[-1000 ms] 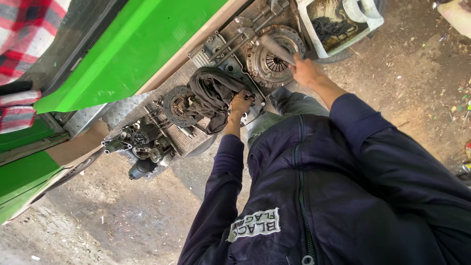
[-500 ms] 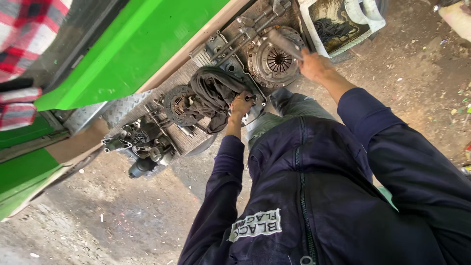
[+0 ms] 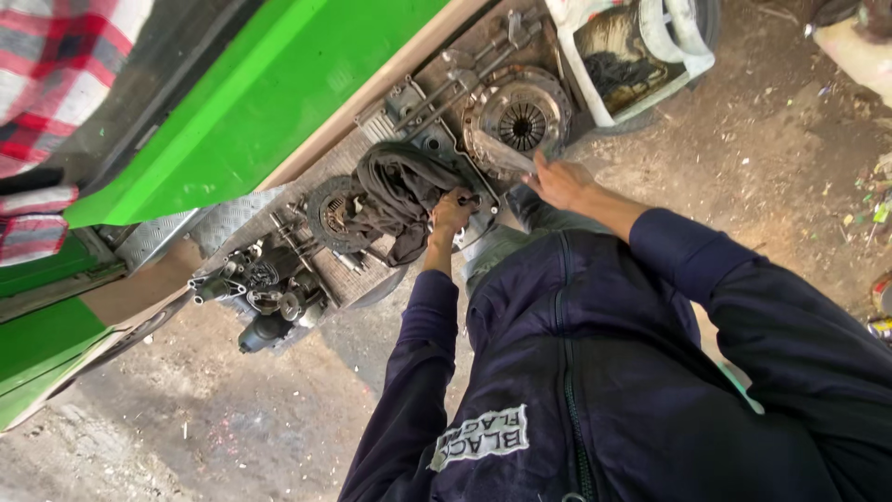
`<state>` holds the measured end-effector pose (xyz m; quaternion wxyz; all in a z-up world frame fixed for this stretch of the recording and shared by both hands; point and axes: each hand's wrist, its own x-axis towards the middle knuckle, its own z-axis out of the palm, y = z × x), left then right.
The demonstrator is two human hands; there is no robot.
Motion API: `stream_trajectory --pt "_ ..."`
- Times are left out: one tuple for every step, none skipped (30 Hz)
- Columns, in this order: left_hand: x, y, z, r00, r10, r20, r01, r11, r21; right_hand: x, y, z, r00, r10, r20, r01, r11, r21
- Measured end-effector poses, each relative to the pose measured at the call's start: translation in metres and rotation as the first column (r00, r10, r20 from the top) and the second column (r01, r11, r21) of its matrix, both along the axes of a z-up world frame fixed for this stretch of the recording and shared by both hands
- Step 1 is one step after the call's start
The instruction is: The person repeatedly handles a clutch pressure plate and a clutch disc on a workbench next to a green vehicle. They rotate the pressure plate, wipe it with a cloth, and repeatedly place and remove the clutch disc, without installing the assembly into the vehicle.
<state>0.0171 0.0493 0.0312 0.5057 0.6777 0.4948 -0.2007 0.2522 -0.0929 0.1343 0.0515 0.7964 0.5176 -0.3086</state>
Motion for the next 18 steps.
stream_trajectory --pt "0.003 0.004 0.0 0.998 0.05 -0.036 -0.053 0.995 -0.09 0.002 0.002 0.007 1.0 0.016 0.014 -0.016 1.0 -0.028" --pt "0.008 0.007 -0.002 0.999 0.008 0.038 -0.009 1.0 0.028 0.007 0.005 0.013 1.0 0.017 0.011 -0.016 0.998 -0.066" --pt "0.003 0.008 -0.003 0.995 -0.043 0.093 0.029 0.989 0.147 0.007 0.006 0.017 1.0 0.017 -0.005 -0.017 0.994 -0.107" --pt "0.0 0.009 -0.005 0.985 -0.103 0.14 0.063 0.962 0.265 0.01 0.008 0.02 1.0 0.016 -0.02 -0.019 0.989 -0.148" --pt "-0.003 0.007 -0.008 0.991 -0.073 0.117 0.05 0.981 0.189 0.014 0.007 0.02 0.999 0.015 -0.043 -0.022 0.985 -0.173" --pt "-0.005 0.005 -0.011 0.995 -0.044 0.09 0.034 0.993 0.113 0.023 0.009 0.018 0.998 0.013 -0.065 -0.025 0.98 -0.197" --pt "-0.006 0.004 -0.013 0.998 -0.014 0.061 0.012 0.999 0.039 0.032 0.013 0.014 0.996 0.014 -0.088 -0.033 0.975 -0.219" --pt "-0.007 0.003 -0.013 0.997 -0.029 0.073 0.023 0.997 0.075 0.038 0.018 0.008 0.994 -0.061 -0.087 0.043 0.98 -0.197" --pt "-0.003 0.005 -0.015 0.995 -0.045 0.088 0.035 0.993 0.113 0.044 0.024 0.002 0.987 -0.138 -0.084 0.122 0.978 -0.172" --pt "0.001 0.008 -0.016 0.993 -0.063 0.103 0.047 0.987 0.151 0.047 0.029 -0.004 0.973 -0.213 -0.083 0.2 0.969 -0.147" --pt "0.0 0.01 -0.015 0.999 -0.026 0.038 0.023 0.997 0.076 0.043 0.034 -0.01 0.975 -0.207 -0.082 0.202 0.977 -0.065" --pt "0.0 0.012 -0.015 1.0 0.005 -0.03 -0.005 1.0 0.001 0.038 0.039 -0.016 0.976 -0.202 -0.08 0.204 0.979 0.018" --pt "-0.004 0.008 -0.016 0.995 0.018 -0.099 -0.026 0.996 -0.08 0.032 0.035 -0.018 0.974 -0.211 -0.077 0.218 0.972 0.092" --pt "-0.008 0.005 -0.016 0.999 -0.014 -0.043 0.014 1.0 0.007 0.026 0.03 -0.019 0.993 -0.101 -0.056 0.101 0.995 -0.007" --pt "-0.002 0.003 -0.018 0.999 -0.041 0.022 0.039 0.994 0.1 0.03 0.029 -0.016 0.999 0.024 -0.036 -0.027 0.994 -0.103" --pt "0.003 0.001 -0.02 0.994 -0.074 0.085 0.057 0.98 0.193 0.035 0.028 -0.012 0.988 0.149 -0.029 -0.151 0.968 -0.201" --pt "0.001 0.002 -0.022 0.995 -0.077 0.069 0.063 0.982 0.18 0.037 0.029 -0.009 0.999 -0.017 -0.05 0.007 0.98 -0.199" --pt "0.0 0.003 -0.023 0.995 -0.079 0.053 0.069 0.984 0.167 0.039 0.03 -0.005 0.981 -0.183 -0.072 0.165 0.965 -0.202"
